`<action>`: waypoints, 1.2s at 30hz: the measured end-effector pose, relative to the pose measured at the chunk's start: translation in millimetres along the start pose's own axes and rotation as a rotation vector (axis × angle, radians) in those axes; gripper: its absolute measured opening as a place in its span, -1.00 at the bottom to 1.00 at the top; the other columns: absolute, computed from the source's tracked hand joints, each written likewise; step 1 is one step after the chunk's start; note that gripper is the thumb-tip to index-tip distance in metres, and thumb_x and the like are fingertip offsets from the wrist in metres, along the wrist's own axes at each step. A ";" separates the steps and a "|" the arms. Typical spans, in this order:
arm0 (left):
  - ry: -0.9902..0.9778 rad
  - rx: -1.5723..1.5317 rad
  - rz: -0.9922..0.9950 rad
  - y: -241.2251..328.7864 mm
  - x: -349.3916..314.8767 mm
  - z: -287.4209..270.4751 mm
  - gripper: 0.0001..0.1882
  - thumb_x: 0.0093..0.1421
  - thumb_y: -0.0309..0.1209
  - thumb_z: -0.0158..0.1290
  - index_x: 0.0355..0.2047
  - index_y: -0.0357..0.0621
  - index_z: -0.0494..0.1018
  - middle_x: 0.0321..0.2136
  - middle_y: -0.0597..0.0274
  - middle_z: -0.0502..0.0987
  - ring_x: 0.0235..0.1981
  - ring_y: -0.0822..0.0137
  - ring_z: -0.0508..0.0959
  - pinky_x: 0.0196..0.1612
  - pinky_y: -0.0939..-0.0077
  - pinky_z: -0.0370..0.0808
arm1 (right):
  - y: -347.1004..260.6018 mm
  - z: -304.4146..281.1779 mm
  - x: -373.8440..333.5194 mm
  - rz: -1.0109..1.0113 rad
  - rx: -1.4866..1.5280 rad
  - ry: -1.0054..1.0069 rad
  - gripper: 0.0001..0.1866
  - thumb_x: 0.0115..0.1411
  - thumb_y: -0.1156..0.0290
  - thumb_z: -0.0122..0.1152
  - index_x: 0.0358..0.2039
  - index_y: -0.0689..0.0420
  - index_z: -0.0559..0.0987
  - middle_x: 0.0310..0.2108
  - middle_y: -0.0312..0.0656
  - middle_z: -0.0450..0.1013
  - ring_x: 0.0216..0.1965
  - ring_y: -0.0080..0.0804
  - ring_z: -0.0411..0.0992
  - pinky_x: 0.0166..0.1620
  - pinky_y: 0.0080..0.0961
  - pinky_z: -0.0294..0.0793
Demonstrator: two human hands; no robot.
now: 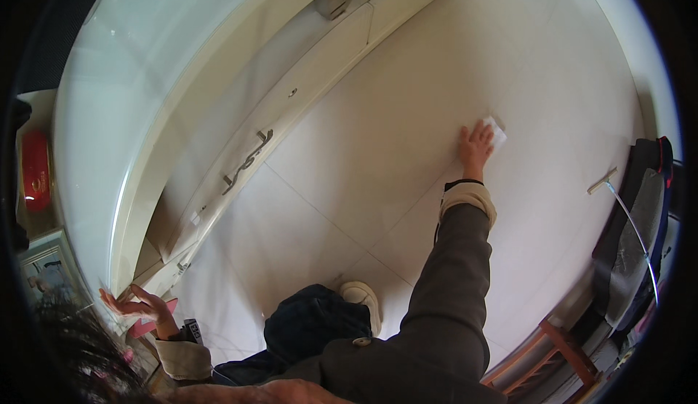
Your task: The person retrieves a wipe, then kneels and wipes the floor and the base of a white cabinet and a wooden table. The person moves around the room to clean different floor areas and furniture edges.
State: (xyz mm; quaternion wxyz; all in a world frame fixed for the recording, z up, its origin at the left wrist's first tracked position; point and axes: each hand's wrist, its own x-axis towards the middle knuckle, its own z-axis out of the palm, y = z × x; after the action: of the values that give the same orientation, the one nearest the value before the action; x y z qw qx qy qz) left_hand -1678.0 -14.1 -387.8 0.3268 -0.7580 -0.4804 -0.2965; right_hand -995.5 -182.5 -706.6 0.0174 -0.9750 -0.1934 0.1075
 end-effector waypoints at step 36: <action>0.020 0.022 0.048 -5.4 -3.0 -1.7 -0.43 0.20 -0.24 0.00 0.12 -0.25 0.11 0.12 -0.01 0.25 0.17 0.01 0.18 0.19 0.11 0.02 | -72.3 43.3 -235.6 -0.999 -0.082 -0.242 -0.32 0.15 0.02 0.01 0.25 -0.06 0.14 0.33 -0.15 -0.09 0.35 -0.15 -0.21 0.29 0.04 -0.29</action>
State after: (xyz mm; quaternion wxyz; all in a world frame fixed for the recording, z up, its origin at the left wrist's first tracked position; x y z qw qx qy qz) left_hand -1684.4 -15.3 -387.9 0.3473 -0.7626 -0.4618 -0.2909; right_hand -1244.5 -205.8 -695.6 0.0057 -0.7442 -0.6402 0.1904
